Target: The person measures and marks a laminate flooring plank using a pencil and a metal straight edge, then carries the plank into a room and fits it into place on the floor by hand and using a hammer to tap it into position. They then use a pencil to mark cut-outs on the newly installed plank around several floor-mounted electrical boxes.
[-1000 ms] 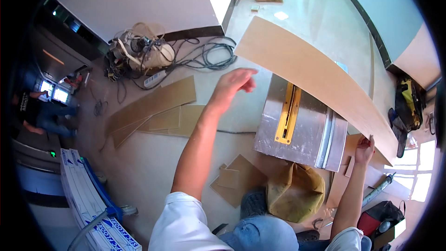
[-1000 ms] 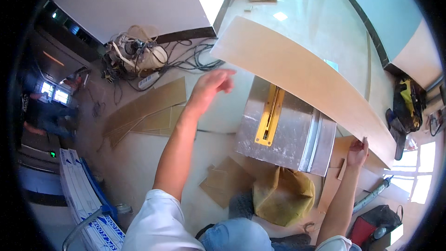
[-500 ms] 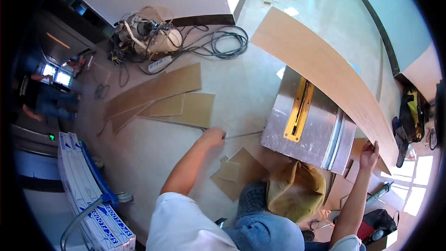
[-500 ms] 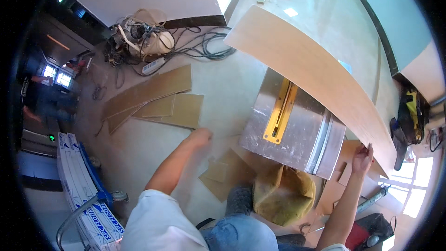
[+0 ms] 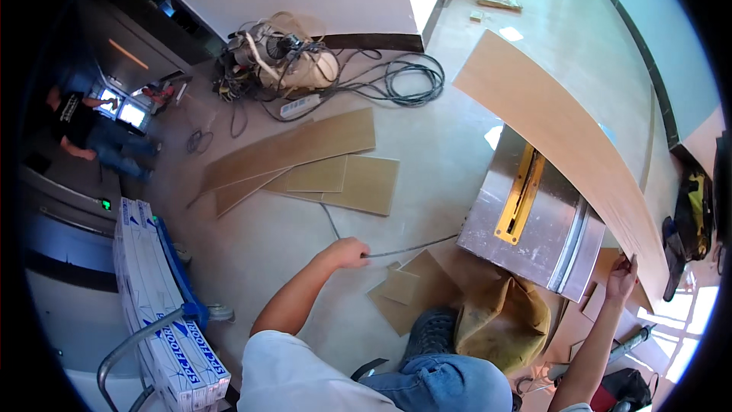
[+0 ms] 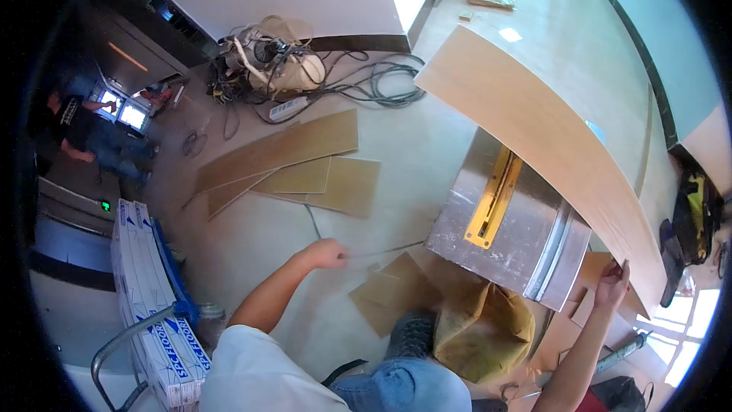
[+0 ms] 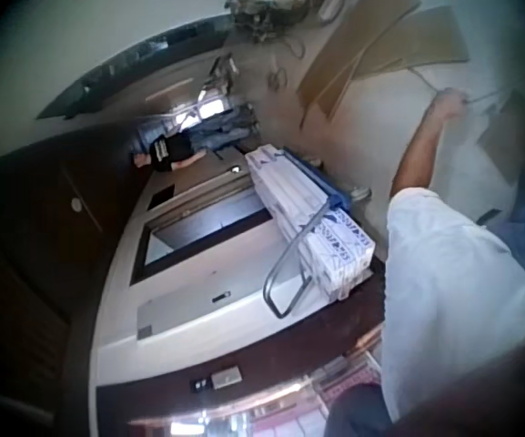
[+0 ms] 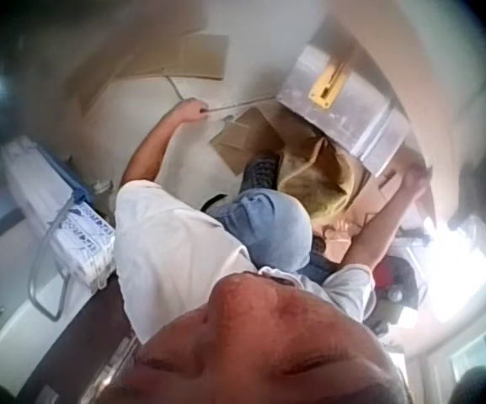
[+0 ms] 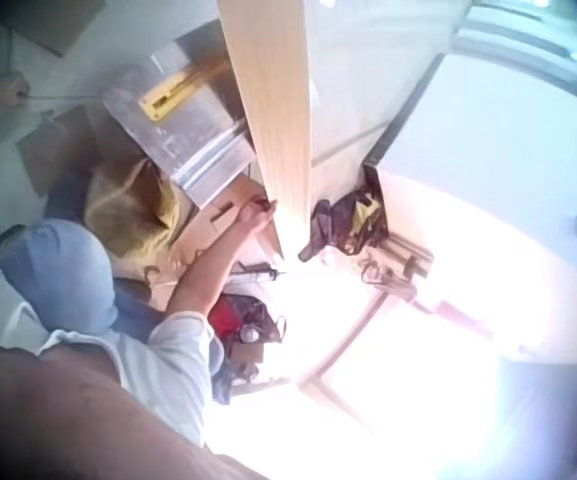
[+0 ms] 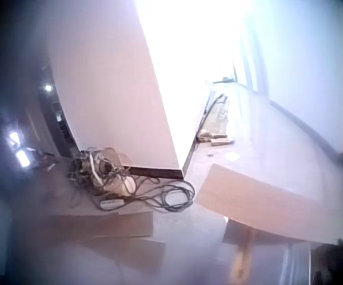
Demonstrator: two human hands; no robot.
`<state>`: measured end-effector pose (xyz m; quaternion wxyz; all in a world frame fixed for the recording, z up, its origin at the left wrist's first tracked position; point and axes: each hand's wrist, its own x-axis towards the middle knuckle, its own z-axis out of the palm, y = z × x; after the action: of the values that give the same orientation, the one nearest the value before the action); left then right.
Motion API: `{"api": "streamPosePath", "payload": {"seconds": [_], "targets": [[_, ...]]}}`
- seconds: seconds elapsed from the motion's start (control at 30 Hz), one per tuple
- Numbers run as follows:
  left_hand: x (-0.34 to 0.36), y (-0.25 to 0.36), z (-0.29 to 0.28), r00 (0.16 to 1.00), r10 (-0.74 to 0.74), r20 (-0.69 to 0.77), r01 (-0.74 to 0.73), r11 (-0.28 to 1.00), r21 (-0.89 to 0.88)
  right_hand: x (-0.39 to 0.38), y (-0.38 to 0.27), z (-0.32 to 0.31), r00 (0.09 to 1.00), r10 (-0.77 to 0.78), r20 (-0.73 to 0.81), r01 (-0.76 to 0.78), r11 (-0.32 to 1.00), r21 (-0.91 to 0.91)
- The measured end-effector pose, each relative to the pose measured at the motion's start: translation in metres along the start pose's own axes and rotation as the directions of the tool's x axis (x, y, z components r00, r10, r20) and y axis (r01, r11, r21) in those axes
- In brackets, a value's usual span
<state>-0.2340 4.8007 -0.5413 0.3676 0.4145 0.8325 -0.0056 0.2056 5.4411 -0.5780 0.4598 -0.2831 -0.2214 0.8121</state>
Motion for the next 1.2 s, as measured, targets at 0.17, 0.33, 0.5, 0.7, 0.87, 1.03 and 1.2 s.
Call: {"api": "streamPosePath", "payload": {"seconds": [0.17, 0.33, 0.5, 0.7, 0.87, 1.03, 1.2], "targets": [[-0.041, -0.084, 0.053, 0.901, -0.211, -0.379, 0.283, 0.948, 0.146, 0.023, -0.006, -0.035, 0.998, 0.065, 0.022, -0.065, 0.998, -0.004], [-0.037, -0.107, 0.042, 0.646, -0.450, -0.617, 0.468, 0.872, -0.145, 0.019, -0.003, -0.041, 0.994, 0.081, 0.070, -0.080, 0.997, -0.006], [-0.025, -0.113, 0.051, 0.854, -0.164, -0.494, 0.179, 0.984, -0.017, 0.007, 0.005, -0.038, 0.997, 0.048, 0.063, -0.047, 0.999, -0.022], [0.010, -0.041, 0.031, 0.860, -0.199, -0.469, 0.116, 0.973, -0.199, 0.019, -0.019, -0.051, 0.997, -0.078, 0.000, 0.077, 0.986, -0.147], [-0.013, 0.027, 0.004, 0.811, -0.274, -0.518, 0.021, 0.897, -0.441, -0.017, 0.018, 0.045, 0.973, 0.024, -0.229, -0.060, 0.987, -0.151], [-0.010, 0.090, -0.085, 0.650, -0.326, -0.687, -0.355, 0.668, -0.654, -0.036, 0.012, 0.054, 0.974, 0.024, -0.227, -0.070, 0.978, -0.198], [0.000, 0.158, -0.155, 0.588, -0.167, -0.791, -0.394, 0.795, -0.461, -0.024, -0.011, 0.031, 0.930, 0.113, -0.350, -0.224, 0.928, -0.296]]}}
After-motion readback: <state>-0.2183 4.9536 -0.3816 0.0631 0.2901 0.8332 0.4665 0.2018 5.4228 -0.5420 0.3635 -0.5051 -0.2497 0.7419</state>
